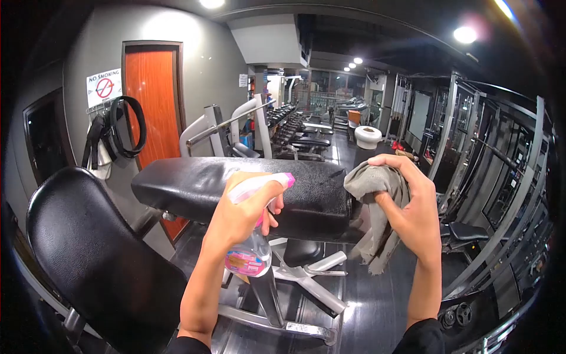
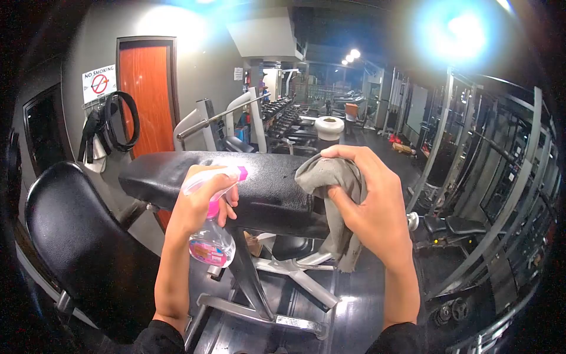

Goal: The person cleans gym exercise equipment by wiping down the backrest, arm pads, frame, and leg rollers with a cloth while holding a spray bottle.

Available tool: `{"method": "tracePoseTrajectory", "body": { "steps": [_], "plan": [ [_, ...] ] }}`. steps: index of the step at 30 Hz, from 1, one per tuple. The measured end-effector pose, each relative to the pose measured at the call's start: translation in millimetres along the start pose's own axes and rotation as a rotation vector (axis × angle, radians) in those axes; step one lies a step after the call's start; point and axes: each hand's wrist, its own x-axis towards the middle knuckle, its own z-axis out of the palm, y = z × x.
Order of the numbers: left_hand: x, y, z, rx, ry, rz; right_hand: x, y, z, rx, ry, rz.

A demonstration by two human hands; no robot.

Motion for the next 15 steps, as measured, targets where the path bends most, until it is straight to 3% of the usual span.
{"method": "tracePoseTrajectory", "body": {
  "steps": [3, 5, 9, 11, 13, 15],
  "plan": [
    [4.0, -2.5, -2.2, -0.015, -0.02, 0.009, 8.2, -5.3, -2.2, -0.083, -0.026, -0.02],
    [5.7, -4.8, -4.4, -0.047, 0.041, 0.015, 12.8, -9.6, 4.0, -0.195, -0.119, -0.141],
    [12.0, -12.8, -17.5, -0.136, 0.03, 0.063, 18.3, -12.9, 28.6, -0.302, -0.407, -0.152],
    [16.7, -17.6, -22.9, -0.149, 0.016, 0.059, 21.9, -8.5, 41.8, -0.347, -0.409, -0.216],
    [20.4, -22.6, -27.8, -0.216, -0.017, 0.048, 30.7, -11.9, 49.0, -0.602, -0.495, -0.146],
    [22.9, -24.8, -33.1, -0.245, -0.047, 0.042, 40.0, -6.4, 62.0, -0.685, -0.426, -0.233]
  ]
}}
